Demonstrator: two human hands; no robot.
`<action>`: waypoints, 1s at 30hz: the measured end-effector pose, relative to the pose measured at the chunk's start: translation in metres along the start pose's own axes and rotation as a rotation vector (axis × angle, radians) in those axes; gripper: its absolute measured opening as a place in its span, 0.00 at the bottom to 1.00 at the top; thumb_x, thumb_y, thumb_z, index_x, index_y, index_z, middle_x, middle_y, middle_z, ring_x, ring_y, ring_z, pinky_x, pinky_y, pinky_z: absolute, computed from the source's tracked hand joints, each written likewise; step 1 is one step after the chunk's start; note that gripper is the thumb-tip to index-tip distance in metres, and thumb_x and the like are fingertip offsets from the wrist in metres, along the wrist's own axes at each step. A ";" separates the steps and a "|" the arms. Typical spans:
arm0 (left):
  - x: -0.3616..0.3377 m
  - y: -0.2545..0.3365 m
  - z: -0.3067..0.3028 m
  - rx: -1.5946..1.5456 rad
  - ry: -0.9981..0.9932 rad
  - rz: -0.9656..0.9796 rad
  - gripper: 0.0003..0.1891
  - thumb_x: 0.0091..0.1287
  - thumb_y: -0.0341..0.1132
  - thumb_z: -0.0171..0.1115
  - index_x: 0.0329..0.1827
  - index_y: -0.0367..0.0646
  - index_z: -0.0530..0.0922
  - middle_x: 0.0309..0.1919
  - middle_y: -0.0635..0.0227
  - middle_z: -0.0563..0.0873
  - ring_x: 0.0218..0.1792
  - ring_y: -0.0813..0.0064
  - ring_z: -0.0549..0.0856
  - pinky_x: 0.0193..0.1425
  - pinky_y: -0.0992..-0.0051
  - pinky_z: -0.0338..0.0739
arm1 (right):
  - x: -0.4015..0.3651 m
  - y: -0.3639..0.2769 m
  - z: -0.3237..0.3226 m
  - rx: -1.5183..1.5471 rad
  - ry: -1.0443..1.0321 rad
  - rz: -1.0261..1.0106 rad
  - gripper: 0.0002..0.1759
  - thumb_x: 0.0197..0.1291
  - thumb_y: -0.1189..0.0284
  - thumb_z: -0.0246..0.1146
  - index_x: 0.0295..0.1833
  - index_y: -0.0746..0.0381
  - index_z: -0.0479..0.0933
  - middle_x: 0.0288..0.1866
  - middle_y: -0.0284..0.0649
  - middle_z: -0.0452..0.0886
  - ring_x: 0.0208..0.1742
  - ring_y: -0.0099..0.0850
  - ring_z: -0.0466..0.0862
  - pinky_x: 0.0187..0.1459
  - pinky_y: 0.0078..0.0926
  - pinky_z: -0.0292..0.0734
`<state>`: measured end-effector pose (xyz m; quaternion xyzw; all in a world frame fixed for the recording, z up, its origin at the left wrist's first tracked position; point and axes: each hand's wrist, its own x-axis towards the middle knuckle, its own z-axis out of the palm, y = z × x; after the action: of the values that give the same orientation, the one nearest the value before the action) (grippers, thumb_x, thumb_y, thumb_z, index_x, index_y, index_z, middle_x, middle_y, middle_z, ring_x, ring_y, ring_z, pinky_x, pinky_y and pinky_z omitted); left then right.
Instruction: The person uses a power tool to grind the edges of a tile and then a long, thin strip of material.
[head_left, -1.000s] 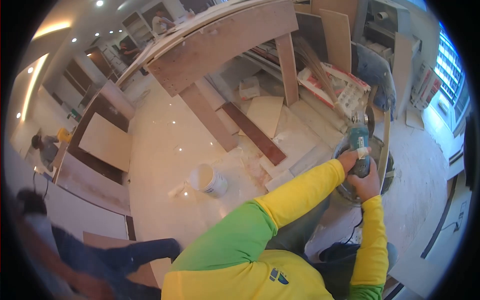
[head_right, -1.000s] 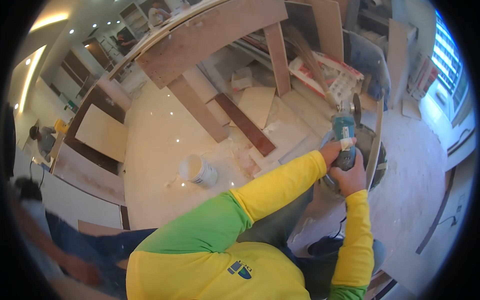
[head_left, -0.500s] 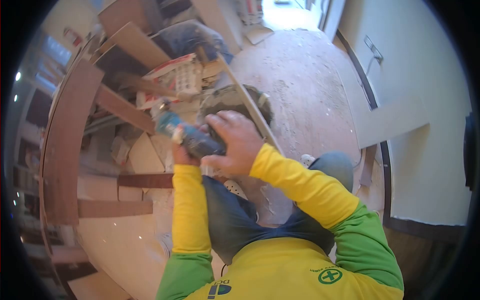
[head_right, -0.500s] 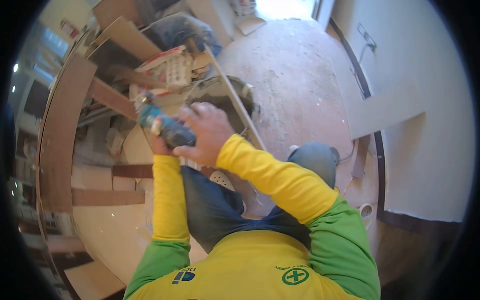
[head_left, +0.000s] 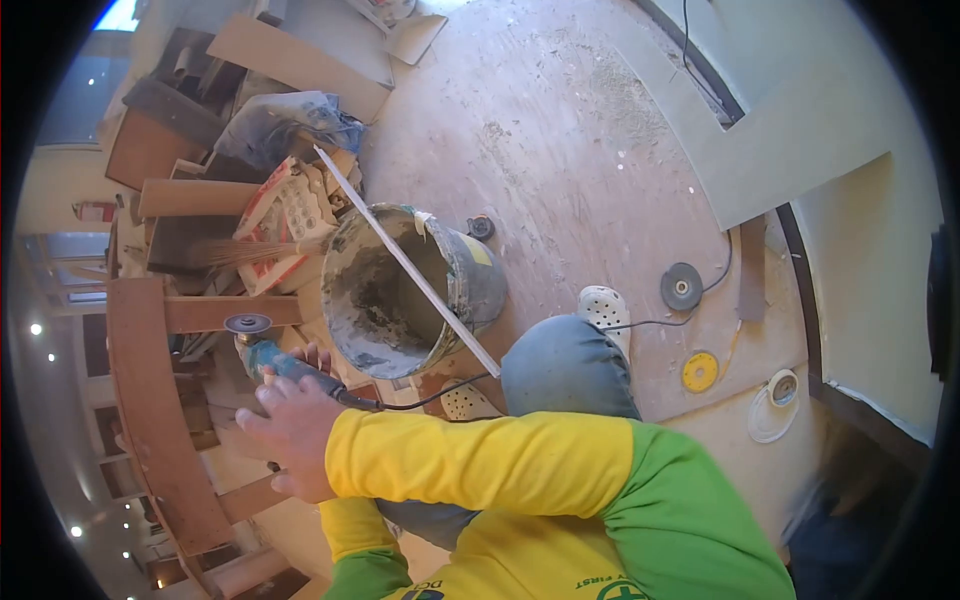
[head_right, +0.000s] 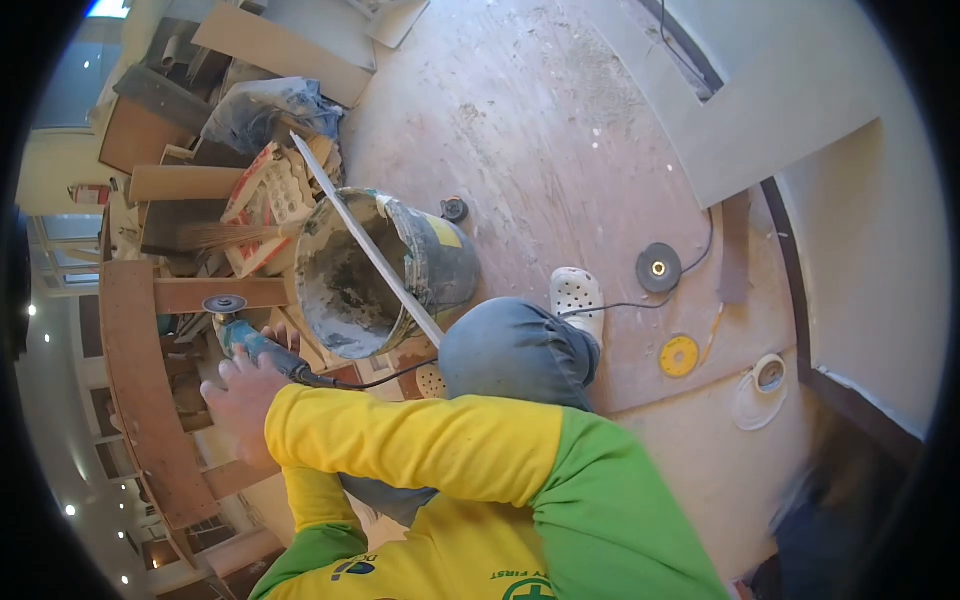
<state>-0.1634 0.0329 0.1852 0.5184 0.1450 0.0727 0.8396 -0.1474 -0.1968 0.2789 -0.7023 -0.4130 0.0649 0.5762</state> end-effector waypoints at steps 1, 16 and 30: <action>0.000 0.001 0.002 0.011 0.006 -0.004 0.30 0.69 0.59 0.66 0.57 0.38 0.79 0.56 0.53 0.87 0.58 0.55 0.86 0.67 0.54 0.80 | 0.001 -0.001 -0.005 0.018 -0.075 0.002 0.44 0.52 0.55 0.75 0.72 0.61 0.68 0.67 0.54 0.73 0.73 0.52 0.71 0.66 0.55 0.68; 0.022 -0.012 0.007 0.083 -0.005 -0.074 0.32 0.69 0.60 0.66 0.59 0.37 0.78 0.58 0.52 0.86 0.62 0.53 0.84 0.72 0.53 0.77 | 0.028 0.055 0.012 -0.068 0.015 0.427 0.44 0.52 0.60 0.73 0.75 0.58 0.67 0.67 0.52 0.76 0.72 0.52 0.74 0.66 0.62 0.68; 0.118 -0.064 0.077 -0.211 -0.275 -0.177 0.28 0.74 0.55 0.62 0.62 0.37 0.76 0.64 0.54 0.83 0.64 0.57 0.82 0.71 0.57 0.77 | 0.036 0.125 -0.019 -0.194 0.176 0.721 0.54 0.51 0.64 0.72 0.82 0.59 0.53 0.61 0.60 0.79 0.59 0.59 0.84 0.62 0.51 0.80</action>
<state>-0.0286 -0.0290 0.1404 0.4179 0.0654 -0.0584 0.9042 -0.0500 -0.1874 0.1914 -0.8567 -0.0925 0.1635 0.4805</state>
